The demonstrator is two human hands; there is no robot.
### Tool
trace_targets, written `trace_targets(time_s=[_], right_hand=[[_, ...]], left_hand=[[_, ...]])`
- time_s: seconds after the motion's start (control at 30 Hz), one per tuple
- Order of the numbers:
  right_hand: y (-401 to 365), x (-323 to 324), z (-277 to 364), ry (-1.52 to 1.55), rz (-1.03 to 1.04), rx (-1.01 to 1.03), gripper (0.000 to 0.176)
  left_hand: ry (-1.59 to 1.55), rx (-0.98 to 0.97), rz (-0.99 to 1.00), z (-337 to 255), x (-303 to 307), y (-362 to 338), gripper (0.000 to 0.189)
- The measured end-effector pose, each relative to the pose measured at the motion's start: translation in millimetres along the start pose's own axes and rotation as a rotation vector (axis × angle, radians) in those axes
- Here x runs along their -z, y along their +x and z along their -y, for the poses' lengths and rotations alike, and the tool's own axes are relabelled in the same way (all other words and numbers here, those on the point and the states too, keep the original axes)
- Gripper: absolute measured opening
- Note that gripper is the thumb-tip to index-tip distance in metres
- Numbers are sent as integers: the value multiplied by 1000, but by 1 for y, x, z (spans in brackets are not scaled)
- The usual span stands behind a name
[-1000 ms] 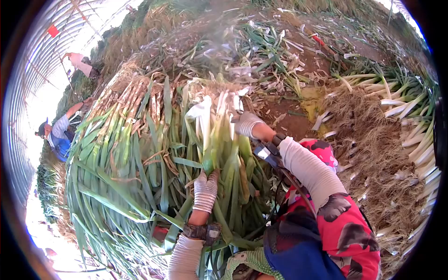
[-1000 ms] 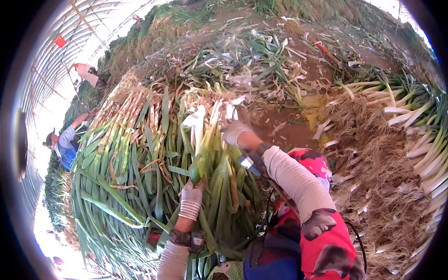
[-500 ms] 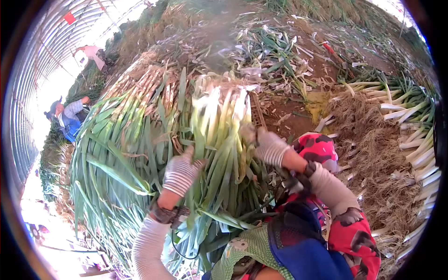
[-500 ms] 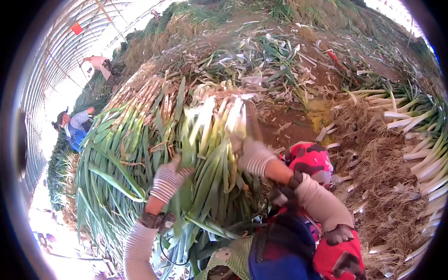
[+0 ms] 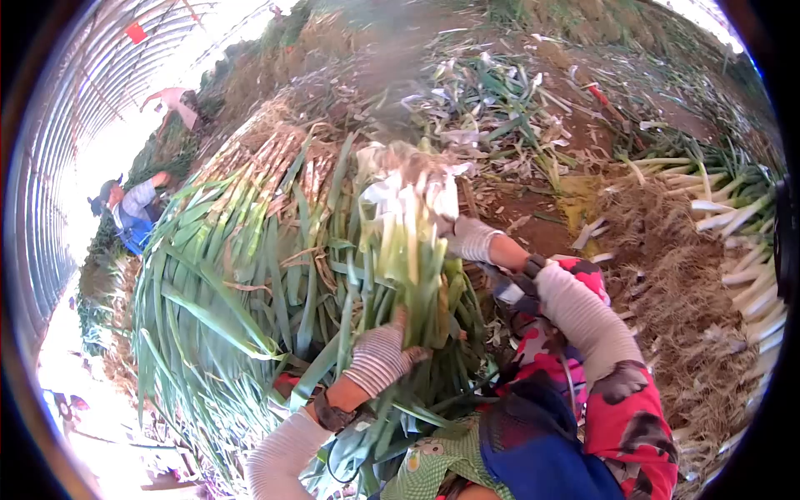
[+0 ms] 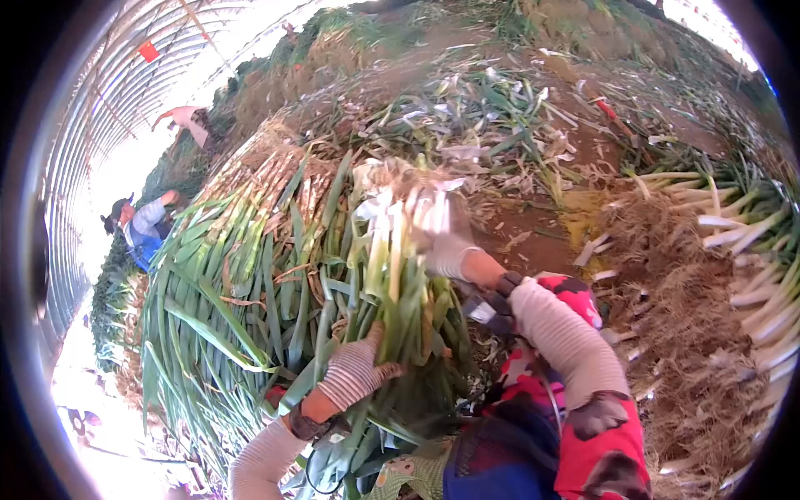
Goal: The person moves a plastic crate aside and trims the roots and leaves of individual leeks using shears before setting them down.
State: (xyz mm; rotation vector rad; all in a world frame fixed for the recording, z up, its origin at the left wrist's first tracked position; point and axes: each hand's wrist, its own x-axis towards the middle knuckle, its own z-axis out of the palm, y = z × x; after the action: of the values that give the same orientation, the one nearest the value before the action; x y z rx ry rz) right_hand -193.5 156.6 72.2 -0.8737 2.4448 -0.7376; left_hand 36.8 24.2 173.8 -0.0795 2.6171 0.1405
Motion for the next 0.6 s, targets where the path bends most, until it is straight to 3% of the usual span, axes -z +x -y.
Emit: trace_targets(time_s=[0.03,0.07,0.13,0.2,0.23,0.27,0.3,0.33,0.37,0.4,0.43,0.5,0.6], right_hand=[[-8,9,18,79,106,-136,42],[-17,25,32,-4,188,-67,43],[-15,41,35,93,-36,-155,50],[5,36,22,-3,-9,-179,56],[-7,35,39,142,134,-126,53],[-19,34,55,292,283,-93,51],[-14,10,51,236,342,23,49],[-18,-5,53,142,303,134,50],[-20,-12,55,53,263,241,52],[-19,-2,61,22,236,156,49],[-16,10,63,209,204,14,52],[-2,11,54,126,122,-85,57],[-1,-12,67,123,261,161,60]], left_hand=[[7,-7,74,1,5,0,92],[-31,-20,67,7,3,1,82],[-220,-101,94,39,11,22,69],[-634,128,138,66,39,43,40],[-303,-79,-267,107,26,73,36],[-535,158,-390,116,38,86,35],[-169,245,-502,160,27,121,38],[-49,462,-418,184,26,148,46],[56,501,-448,202,20,164,49],[162,536,-471,216,12,176,52],[267,566,-494,222,10,182,56],[332,563,-525,222,8,197,53],[328,588,-601,227,9,212,53]])
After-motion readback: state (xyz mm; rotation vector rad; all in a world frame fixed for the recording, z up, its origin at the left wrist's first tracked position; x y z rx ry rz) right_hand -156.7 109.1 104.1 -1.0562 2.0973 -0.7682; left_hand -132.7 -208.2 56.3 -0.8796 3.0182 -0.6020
